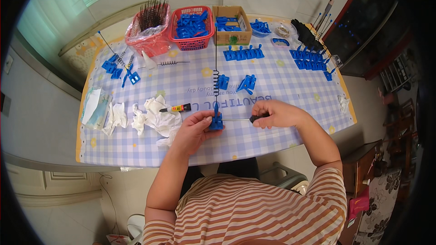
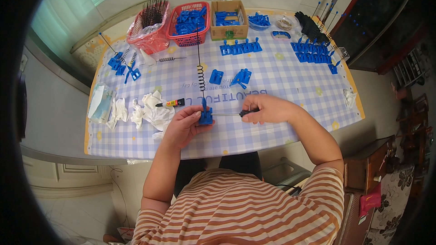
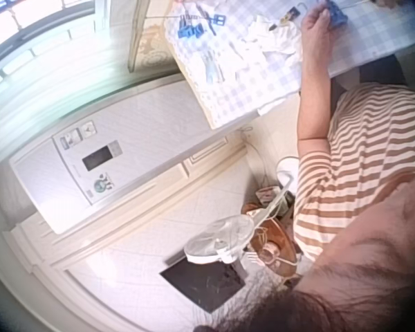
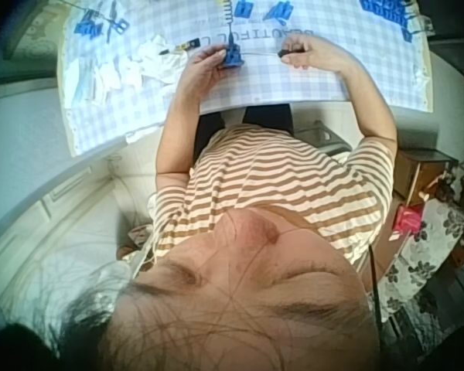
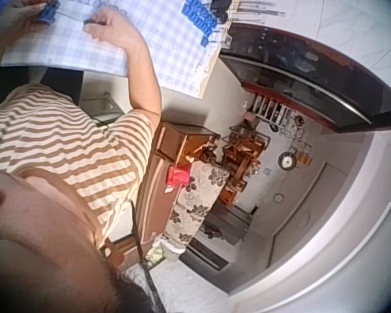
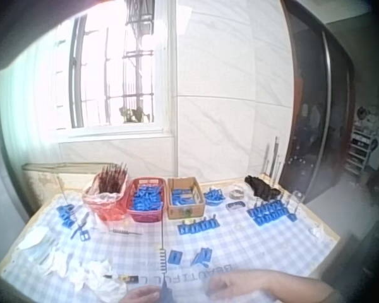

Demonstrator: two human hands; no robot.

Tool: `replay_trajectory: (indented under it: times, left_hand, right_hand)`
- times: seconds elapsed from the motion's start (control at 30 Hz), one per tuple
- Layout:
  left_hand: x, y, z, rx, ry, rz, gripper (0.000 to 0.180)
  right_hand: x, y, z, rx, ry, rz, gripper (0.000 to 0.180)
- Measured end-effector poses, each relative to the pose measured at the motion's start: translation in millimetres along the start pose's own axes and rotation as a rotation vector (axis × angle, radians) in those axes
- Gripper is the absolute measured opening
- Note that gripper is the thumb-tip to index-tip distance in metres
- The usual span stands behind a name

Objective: The person assembles a blue plastic component with a spring and a long black rod, securing it with a small screw using a screwdriver.

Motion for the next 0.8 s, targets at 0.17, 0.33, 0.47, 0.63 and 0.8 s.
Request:
replay_trajectory:
  times: [0.17,0.33,0.47,0.63,0.8]
  left_hand:
    - [-0.5,0.0,0.2,-0.011,-0.003,-0.015,0.026]
    - [0.4,0.1,-0.2,-0.006,-0.008,-0.013,0.026]
    - [-1.1,-0.7,1.0,-0.009,-0.003,-0.007,0.026]
    - [-1.5,-1.6,1.5,-0.005,0.002,0.001,0.026]
    - [-0.4,-0.6,0.8,-0.013,-0.01,-0.001,0.026]
  right_hand:
    - [-7.4,-5.5,-15.3,0.062,-0.01,-0.041,0.026]
    - [-5.4,-3.0,-9.0,0.016,0.129,-0.032,0.03]
    - [-8.8,-1.4,0.3,-0.052,0.187,-0.073,0.027]
    - [-4.9,-1.2,-1.0,-0.116,0.159,-0.062,0.024]
    - [-1.1,-1.7,-5.8,-0.05,0.026,-0.046,0.025]
Point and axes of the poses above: each hand's wrist, its own y-axis away from the middle knuckle, its own x-axis out of the palm, z = x × y, the point moved 10 cm from there along -y, towards the middle knuckle, and after that the axes turned 5 degrees about -z, right-handed, at the moved point
